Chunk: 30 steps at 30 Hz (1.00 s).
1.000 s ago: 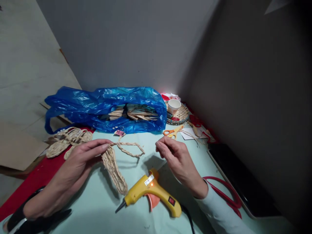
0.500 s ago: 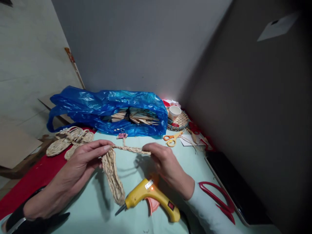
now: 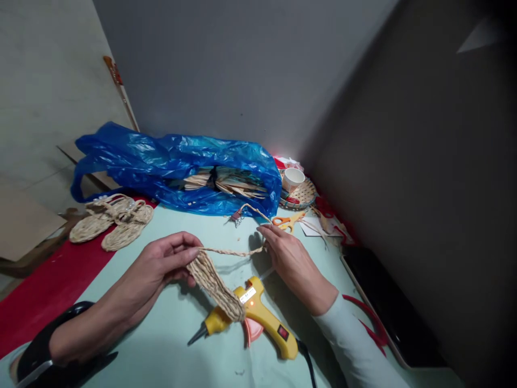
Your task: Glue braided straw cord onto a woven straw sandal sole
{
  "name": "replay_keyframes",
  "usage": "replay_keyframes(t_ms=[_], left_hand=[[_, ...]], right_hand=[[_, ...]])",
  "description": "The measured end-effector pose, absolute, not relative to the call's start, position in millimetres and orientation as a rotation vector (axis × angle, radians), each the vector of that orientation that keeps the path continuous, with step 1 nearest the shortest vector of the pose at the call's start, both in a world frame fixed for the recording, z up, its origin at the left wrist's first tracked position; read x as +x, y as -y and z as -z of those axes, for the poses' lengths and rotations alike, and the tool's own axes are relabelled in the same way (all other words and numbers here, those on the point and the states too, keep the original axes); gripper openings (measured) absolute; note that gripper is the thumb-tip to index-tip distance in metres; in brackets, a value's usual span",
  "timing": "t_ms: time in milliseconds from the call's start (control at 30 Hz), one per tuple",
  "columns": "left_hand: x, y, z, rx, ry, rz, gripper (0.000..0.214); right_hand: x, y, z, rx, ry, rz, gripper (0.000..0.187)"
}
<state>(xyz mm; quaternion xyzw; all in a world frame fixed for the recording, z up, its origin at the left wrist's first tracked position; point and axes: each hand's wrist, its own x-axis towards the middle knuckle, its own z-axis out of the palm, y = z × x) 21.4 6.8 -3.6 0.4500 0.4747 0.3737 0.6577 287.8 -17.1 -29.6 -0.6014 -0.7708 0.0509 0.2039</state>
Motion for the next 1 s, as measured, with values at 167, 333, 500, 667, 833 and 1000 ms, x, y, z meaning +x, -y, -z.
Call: replay_keyframes(t_ms=[167,333,500,667,833,1000], left_hand=[[23,-3,6,0.999,-1.063,-0.846,0.022],[23,-2,6,0.972,-1.068,-0.884,0.024],[21,-2,4,0.965,-1.116,-0.922,0.023],[19,-8,6,0.99,-1.185,-1.002,0.02],[18,-15,11,0.993,-1.169,-1.055,0.022],[15,-15,13,0.984,-1.147,-1.049,0.023]], right_hand=[[291,31,14,-1.598,2.147,-0.073,0.041],[292,40,1,-1.499,2.016,0.049,0.026],[282,45,-10,-1.419,1.932,-0.02,0.024],[271,47,-8,-1.34,1.933,-0.16,0.029],[263,52,-6,-1.32,1.931,-0.204,0.03],[259,55,-13,-1.283,1.79,-0.307,0.028]])
